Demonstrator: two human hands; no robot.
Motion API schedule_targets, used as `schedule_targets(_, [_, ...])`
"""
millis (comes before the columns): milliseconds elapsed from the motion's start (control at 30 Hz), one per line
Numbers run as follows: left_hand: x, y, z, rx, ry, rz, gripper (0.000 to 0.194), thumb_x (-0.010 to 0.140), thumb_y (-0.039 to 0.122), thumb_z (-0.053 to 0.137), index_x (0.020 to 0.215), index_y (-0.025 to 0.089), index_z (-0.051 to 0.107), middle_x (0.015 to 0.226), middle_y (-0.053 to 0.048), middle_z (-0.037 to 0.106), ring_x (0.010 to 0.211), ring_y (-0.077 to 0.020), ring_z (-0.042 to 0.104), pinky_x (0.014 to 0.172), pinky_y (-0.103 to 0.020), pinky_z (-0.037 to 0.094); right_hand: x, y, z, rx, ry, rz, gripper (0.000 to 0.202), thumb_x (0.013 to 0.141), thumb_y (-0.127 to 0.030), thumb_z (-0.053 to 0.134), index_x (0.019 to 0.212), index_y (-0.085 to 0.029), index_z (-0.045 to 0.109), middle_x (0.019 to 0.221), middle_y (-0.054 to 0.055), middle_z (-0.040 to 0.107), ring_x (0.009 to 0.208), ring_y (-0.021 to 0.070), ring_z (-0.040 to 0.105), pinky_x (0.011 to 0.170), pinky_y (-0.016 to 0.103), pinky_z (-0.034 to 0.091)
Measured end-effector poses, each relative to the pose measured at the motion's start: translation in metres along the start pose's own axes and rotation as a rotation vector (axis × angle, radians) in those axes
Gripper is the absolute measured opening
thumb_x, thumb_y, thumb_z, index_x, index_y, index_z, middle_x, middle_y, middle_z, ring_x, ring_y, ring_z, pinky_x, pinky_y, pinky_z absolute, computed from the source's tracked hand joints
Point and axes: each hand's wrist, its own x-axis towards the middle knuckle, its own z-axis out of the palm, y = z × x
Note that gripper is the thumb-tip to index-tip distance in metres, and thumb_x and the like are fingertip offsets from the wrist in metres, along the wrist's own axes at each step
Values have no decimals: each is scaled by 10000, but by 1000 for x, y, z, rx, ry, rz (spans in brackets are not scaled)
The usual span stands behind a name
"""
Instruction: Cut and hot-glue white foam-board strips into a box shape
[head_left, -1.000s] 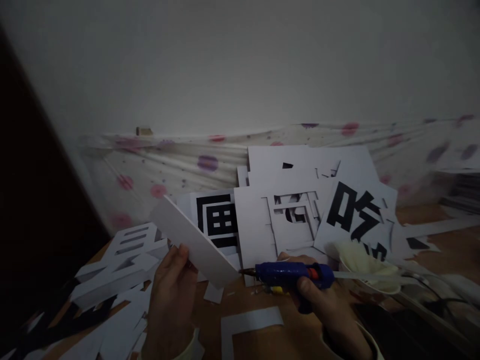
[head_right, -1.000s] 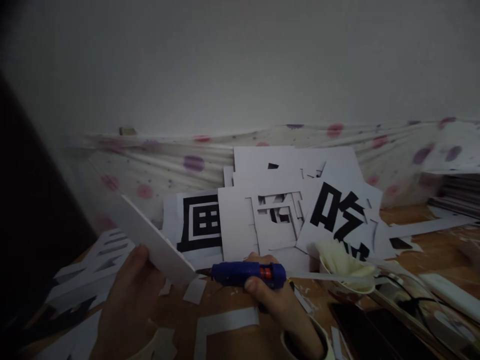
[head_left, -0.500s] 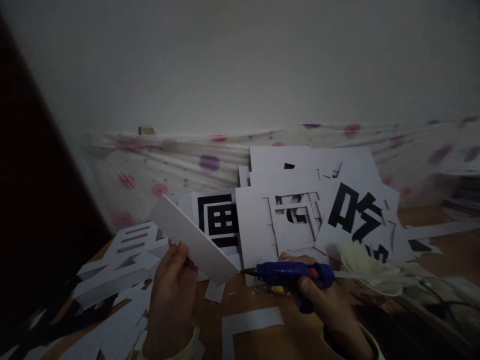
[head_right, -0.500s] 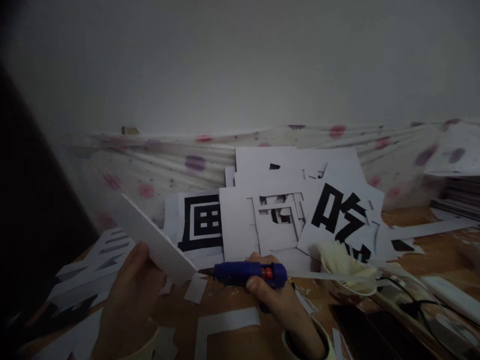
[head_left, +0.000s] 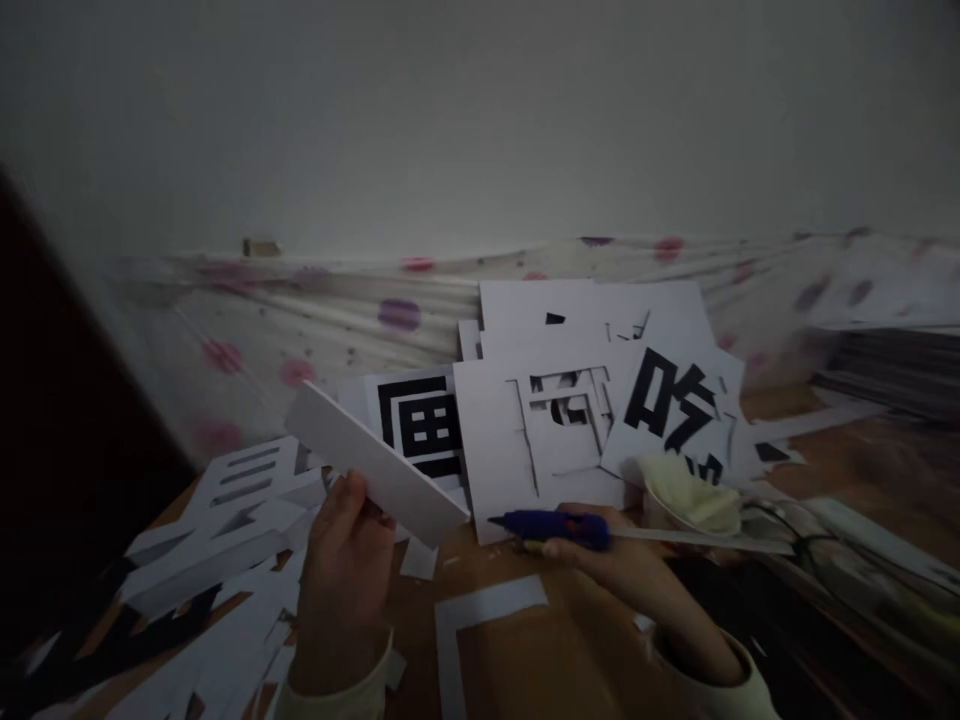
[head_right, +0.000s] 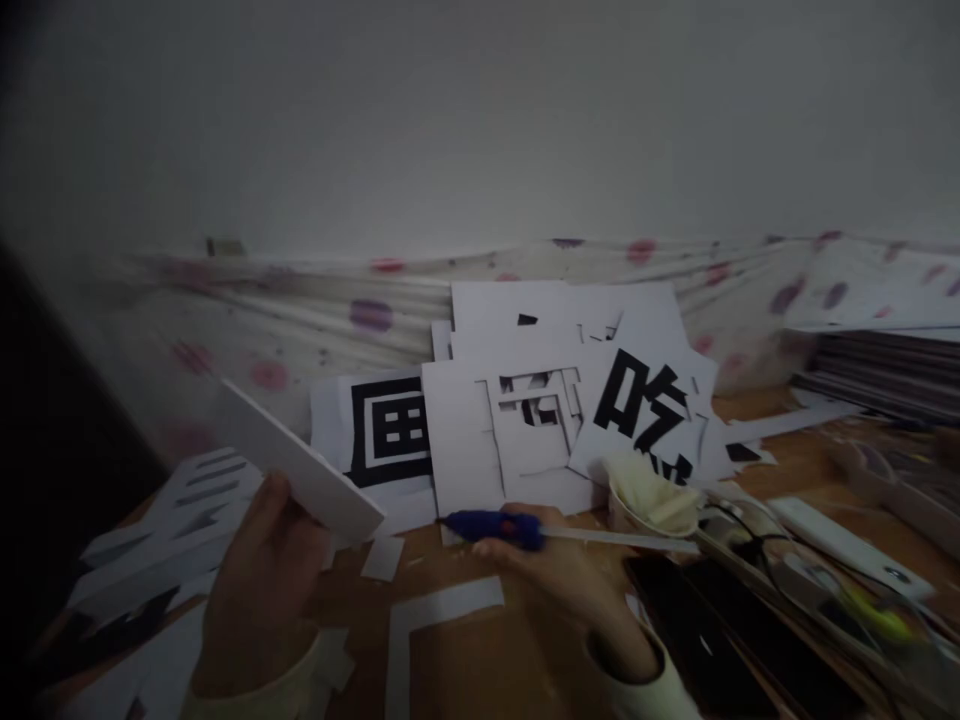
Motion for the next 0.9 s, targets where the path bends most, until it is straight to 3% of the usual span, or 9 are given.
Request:
schedule_targets(133, [-5,10,5,-7,-60,-1,252,772,260,736,1016,212,697,1106,-46,708,1231,-235,552,1012,-300,482,-35,35,-31,5,109,182,253,617,-335,834,775,-183,706,571,-24,618,536,172,569,471,271,452])
schedule_targets(267, [-6,5,8,-89,-133,24,236,810,308,714,1025,213,693,1112,-28,703,1168,-201,583,978,-266,489,-78,68,-50,-20,229,350,359,603,-378,828,878,-175,716,713,28,707,610,196,610,551,301,478])
schedule_targets(400, [-3,-8,9,-180,-205,-30,207,854,386,667,977,225,706,1042,-28,713,1046,-190,628,894,-278,526,-91,89,-49,-196,230,339,391,625,-473,757,874,-173,721,820,68,738,723,249,656,655,352,511])
schedule_targets(533, [-4,-14,10,-171,-240,-15,130,826,332,708,898,224,720,989,-13,713,971,-161,637,853,-244,522,-84,97,-43,-371,244,306,396,609,-482,719,847,-167,717,842,94,739,799,304,667,734,410,510])
schedule_targets(633, [-8,-14,8,-214,-246,-69,158,765,323,768,872,213,730,901,-2,713,851,-126,637,786,-212,523,-94,96,-45,-446,290,301,427,606,-445,717,915,-151,710,944,142,730,906,348,655,822,463,484])
schedule_targets(767, [-10,-15,4,-206,-185,-98,267,625,348,864,805,212,719,842,21,708,783,-108,623,733,-207,517,-140,75,-58,-684,329,299,459,606,-448,735,927,-120,713,975,219,704,974,423,617,847,532,447])
schedule_targets(833, [-8,-19,1,-134,-155,-97,318,559,367,892,759,203,709,796,28,694,752,-105,611,691,-204,501,-164,52,-61,-739,204,255,357,663,-479,720,833,-164,722,879,169,718,869,366,644,771,467,480])
schedule_targets(900, [-3,-25,-1,3,-179,-81,322,561,396,878,752,197,713,764,30,680,724,-105,595,670,-211,480,-175,25,-58,-568,-3,190,289,796,-491,635,797,-212,711,730,68,706,674,245,642,612,341,485])
